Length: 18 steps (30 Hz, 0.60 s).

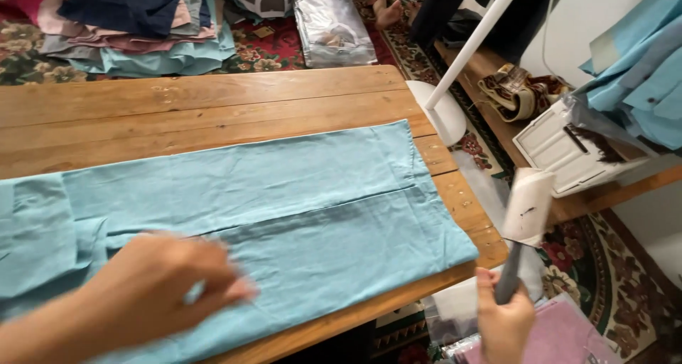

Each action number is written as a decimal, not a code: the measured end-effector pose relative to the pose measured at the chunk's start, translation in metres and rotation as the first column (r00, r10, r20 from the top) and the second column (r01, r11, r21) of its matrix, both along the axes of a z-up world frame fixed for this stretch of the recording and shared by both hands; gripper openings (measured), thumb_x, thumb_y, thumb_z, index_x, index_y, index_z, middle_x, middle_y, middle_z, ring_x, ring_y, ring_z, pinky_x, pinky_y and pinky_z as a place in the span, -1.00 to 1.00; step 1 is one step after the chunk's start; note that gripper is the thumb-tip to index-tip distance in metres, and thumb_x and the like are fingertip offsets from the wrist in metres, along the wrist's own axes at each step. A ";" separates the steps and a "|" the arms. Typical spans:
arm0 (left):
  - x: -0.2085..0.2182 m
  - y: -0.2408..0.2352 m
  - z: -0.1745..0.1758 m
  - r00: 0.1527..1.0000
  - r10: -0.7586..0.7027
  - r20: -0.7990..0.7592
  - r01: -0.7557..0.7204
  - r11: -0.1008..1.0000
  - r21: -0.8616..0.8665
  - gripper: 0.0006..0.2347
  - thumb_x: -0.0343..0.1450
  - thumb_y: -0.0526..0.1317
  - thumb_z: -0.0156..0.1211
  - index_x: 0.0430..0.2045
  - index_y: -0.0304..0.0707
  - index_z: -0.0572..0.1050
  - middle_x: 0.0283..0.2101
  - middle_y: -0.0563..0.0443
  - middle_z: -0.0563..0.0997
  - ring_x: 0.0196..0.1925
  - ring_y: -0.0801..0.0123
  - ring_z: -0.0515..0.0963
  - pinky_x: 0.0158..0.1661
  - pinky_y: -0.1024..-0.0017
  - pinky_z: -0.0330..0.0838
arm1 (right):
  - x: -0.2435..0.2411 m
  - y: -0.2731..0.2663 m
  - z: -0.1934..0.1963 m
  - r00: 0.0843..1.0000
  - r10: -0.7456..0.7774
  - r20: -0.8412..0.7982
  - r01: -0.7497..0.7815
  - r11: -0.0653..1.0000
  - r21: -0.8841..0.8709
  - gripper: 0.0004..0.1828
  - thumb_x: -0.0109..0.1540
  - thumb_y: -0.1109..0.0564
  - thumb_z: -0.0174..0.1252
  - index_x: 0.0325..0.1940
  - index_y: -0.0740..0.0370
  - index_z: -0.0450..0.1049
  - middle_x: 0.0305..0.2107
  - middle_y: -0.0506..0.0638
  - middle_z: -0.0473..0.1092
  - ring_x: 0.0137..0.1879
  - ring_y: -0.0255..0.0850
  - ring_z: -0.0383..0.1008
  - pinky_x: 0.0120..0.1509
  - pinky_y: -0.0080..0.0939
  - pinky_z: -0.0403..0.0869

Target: The person uses a lint roller to clean a light blue shirt laid on a wooden table, then folds the shirt neatly. Finally, they attach a tag to the folded shirt using a rubber band.

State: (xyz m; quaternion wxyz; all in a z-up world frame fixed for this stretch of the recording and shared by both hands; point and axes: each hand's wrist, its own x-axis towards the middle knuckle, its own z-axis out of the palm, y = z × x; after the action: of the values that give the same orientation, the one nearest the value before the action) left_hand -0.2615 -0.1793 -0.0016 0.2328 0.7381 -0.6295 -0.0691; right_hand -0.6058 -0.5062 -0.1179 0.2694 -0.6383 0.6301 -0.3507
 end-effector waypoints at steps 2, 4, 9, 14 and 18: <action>0.017 -0.075 -0.012 0.990 -0.004 0.138 -0.007 0.997 0.078 -0.58 0.47 0.19 0.10 -0.77 0.06 0.43 -0.68 0.20 0.56 -0.65 0.09 0.56 -0.59 0.09 0.33 | 0.011 -0.002 -0.007 0.995 0.022 -0.102 -0.026 0.999 -0.035 -0.78 0.28 -0.11 0.33 -0.16 0.03 0.60 -0.27 -0.07 0.57 -0.16 -0.17 0.54 0.03 -0.11 0.42; 0.043 -0.155 -0.033 0.984 0.010 0.176 -0.032 0.992 0.122 -0.66 0.51 0.17 -0.10 -0.32 0.09 0.60 -0.34 0.02 0.62 -0.25 -0.05 0.64 -0.32 -0.03 0.46 | 0.023 -0.014 -0.023 0.964 0.041 -0.264 -0.032 0.999 0.039 -0.52 0.19 -0.33 0.25 -0.21 0.12 0.61 -0.28 0.15 0.59 -0.02 0.16 0.56 0.09 0.08 0.42; 0.098 -0.338 -0.133 0.992 0.089 0.094 -0.099 0.990 0.103 -0.45 0.45 0.21 -0.01 0.24 -0.11 0.33 0.14 -0.29 0.50 0.14 -0.20 0.51 0.10 -0.01 0.36 | 0.046 -0.009 -0.044 0.983 0.039 -0.178 -0.073 0.979 -0.188 -0.64 0.12 -0.17 0.37 -0.40 0.15 0.50 -0.39 0.05 0.49 -0.13 0.07 0.52 0.07 0.04 0.41; 0.099 -0.425 -0.139 0.982 0.017 -0.187 -0.001 0.996 0.085 -0.23 0.33 0.13 0.21 0.42 -0.20 0.08 0.32 -0.19 0.40 0.36 0.01 0.35 0.27 0.19 0.22 | 0.054 -0.009 -0.024 0.991 -0.081 0.109 0.085 0.996 -0.033 -0.62 0.08 -0.04 0.48 -0.48 0.14 0.39 -0.58 -0.11 0.35 -0.39 -0.21 0.36 -0.06 -0.25 0.37; 0.097 -0.423 -0.089 0.910 -0.050 -0.411 0.123 0.981 0.152 -0.72 0.27 0.04 0.32 -0.39 -0.14 0.49 -0.27 0.10 0.58 -0.23 0.37 0.52 -0.26 0.37 0.36 | 0.055 -0.020 -0.010 0.986 -0.091 0.143 0.087 0.996 0.038 -0.61 0.05 0.01 0.51 -0.52 0.18 0.39 -0.54 -0.08 0.41 -0.39 -0.21 0.36 -0.10 -0.25 0.36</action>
State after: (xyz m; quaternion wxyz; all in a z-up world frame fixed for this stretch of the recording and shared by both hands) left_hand -0.1650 -0.6021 -0.0908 0.2892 0.6965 -0.5912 -0.2859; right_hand -0.5506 -0.5259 -0.1278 0.3084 -0.5781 0.6423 -0.3976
